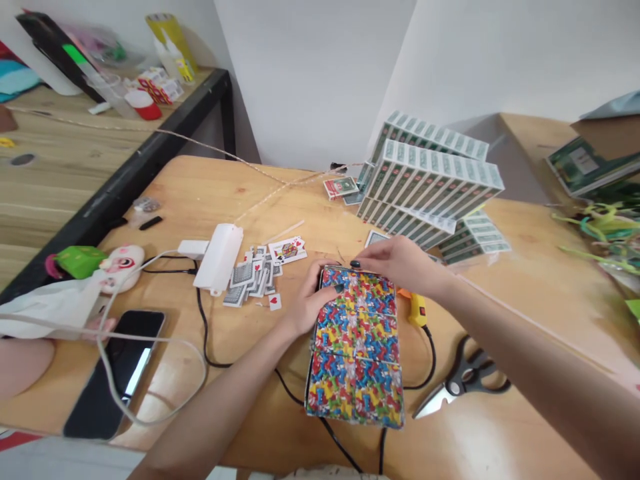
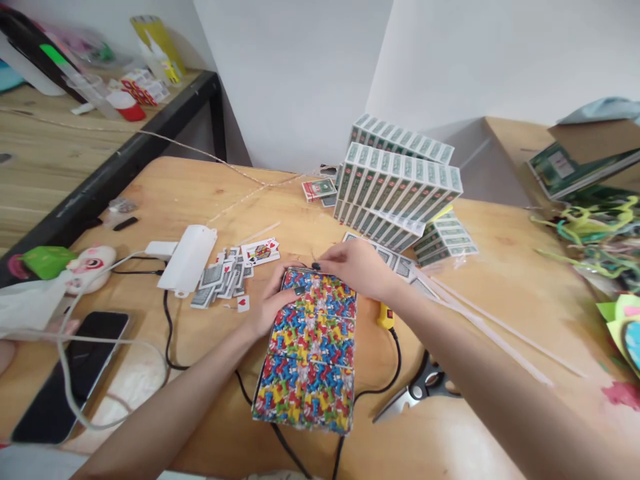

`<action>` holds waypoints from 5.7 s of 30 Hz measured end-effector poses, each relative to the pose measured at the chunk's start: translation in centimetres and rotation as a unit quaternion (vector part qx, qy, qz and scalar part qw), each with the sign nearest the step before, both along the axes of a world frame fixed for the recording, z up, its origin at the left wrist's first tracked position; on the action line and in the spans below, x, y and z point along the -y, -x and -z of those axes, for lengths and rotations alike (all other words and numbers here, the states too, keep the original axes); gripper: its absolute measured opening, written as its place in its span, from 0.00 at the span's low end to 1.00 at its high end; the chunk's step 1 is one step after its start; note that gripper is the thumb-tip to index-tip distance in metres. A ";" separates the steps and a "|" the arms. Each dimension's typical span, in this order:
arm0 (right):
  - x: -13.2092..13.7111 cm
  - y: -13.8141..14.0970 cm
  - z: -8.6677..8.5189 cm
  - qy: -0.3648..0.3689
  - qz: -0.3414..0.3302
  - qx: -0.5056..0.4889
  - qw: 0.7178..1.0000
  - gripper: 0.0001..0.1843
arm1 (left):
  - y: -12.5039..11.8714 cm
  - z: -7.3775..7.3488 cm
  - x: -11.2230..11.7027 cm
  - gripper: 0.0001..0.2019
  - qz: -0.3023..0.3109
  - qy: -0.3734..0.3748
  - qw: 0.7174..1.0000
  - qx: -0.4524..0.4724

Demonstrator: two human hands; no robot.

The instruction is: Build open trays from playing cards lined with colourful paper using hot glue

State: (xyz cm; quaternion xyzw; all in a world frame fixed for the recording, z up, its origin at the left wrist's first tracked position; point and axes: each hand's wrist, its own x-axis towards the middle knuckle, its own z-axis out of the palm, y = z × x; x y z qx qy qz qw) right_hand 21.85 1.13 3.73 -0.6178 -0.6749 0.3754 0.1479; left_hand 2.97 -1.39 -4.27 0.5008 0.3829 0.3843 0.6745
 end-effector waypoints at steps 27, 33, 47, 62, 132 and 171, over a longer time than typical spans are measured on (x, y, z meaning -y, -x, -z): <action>4.6 3.5 2.7 -0.242 0.067 0.058 0.966 0.04 | -0.7 0.5 -0.7 0.06 -0.038 -0.047 0.998 0.008; 4.6 3.5 2.6 -0.225 0.048 0.087 0.969 0.06 | -0.9 0.3 -0.9 0.04 -0.048 -0.042 0.998 0.015; 6.1 -0.4 4.2 -0.293 0.269 -0.027 0.917 0.07 | -0.6 1.1 -0.8 0.07 -0.023 -0.063 0.998 0.017; 9.6 -3.1 10.7 -0.158 0.408 0.203 0.876 0.20 | 1.3 0.2 -1.0 0.10 -0.063 -0.408 0.900 -0.140; 7.3 -0.1 1.1 -0.394 0.044 0.287 0.872 0.23 | 0.3 1.6 0.1 0.35 -0.009 -0.090 0.996 0.001; 8.1 -2.1 1.8 -0.358 0.081 0.220 0.904 0.25 | 0.5 0.8 -0.2 0.21 0.023 -0.005 1.000 0.005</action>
